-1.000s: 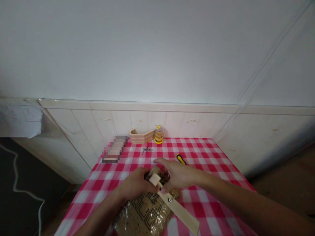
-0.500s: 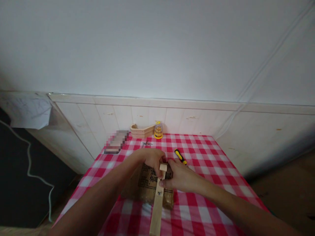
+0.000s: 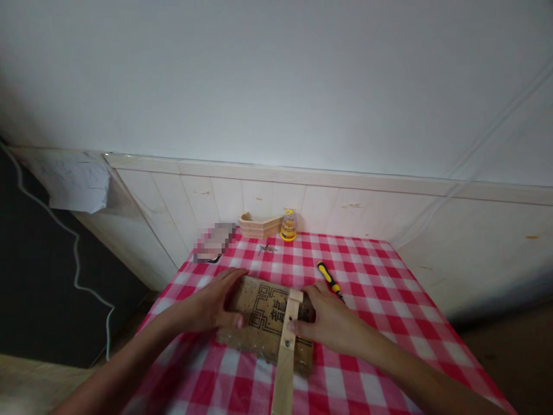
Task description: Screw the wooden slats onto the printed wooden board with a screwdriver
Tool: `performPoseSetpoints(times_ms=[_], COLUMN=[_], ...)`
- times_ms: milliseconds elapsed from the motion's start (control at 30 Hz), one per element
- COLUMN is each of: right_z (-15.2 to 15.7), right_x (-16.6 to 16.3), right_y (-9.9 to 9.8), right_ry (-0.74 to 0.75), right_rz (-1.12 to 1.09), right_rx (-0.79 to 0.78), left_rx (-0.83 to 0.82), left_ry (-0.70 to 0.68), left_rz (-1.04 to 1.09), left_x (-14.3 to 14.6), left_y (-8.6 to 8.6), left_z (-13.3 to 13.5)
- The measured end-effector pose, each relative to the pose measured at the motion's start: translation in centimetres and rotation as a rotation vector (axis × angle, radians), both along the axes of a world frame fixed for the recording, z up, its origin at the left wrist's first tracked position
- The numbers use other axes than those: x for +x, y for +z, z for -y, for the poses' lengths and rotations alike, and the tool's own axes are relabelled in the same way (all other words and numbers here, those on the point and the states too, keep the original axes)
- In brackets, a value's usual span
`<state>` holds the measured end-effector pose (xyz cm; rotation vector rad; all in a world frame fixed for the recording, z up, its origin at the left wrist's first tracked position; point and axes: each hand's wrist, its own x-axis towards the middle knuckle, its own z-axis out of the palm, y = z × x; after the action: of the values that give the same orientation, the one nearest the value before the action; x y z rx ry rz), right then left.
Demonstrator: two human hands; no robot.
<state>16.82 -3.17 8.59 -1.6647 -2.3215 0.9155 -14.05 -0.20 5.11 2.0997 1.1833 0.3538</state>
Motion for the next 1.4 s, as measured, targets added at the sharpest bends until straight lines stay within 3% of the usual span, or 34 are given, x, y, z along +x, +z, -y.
performPoseSetpoints(times_ms=[67,133,267,400,500,667,867,1167,1400], right_z=[0.1,0.0,-0.5,-0.6,-0.6,-0.4,0.2,0.8,0.7], right_x=[-0.2,-0.4,-0.6,-0.3,-0.2,-0.8,-1.5,-1.4,-1.4], right_y=[0.2,0.4,0.6,1.1,1.4,0.2,-2.0,-3.4,-2.7], right_ry=[0.008,0.009,0.017,-0.041,-0.064,-0.056,0.020,-0.006,0.026], right_rz=[-0.010,-0.006,-0.014,-0.110,-0.221,-0.368,-0.359,-0.438,-0.415], right_rx=[-0.007,-0.011,-0.015,0.039,0.115,0.221,0.255,0.276,0.227], left_rx=[0.062,0.057,-0.065,0.049,0.056,0.015,0.031,-0.019,0.051], left_ry=[0.017,0.033,0.081,0.083,0.039,0.023,-0.090,-0.204,-0.160], left_rz=[0.015,0.020,0.024,-0.095,-0.104,-0.080,0.197,0.180,0.220], left_x=[-1.2,-1.4,0.7,5.0,7.8,8.8,7.8,7.7,8.0], left_y=[-1.0,-0.9,2.2,5.6,6.5,4.9,2.0,2.7,1.3], left_z=[1.5,2.3,1.7,1.0,1.5,3.2,4.4,4.5,4.5])
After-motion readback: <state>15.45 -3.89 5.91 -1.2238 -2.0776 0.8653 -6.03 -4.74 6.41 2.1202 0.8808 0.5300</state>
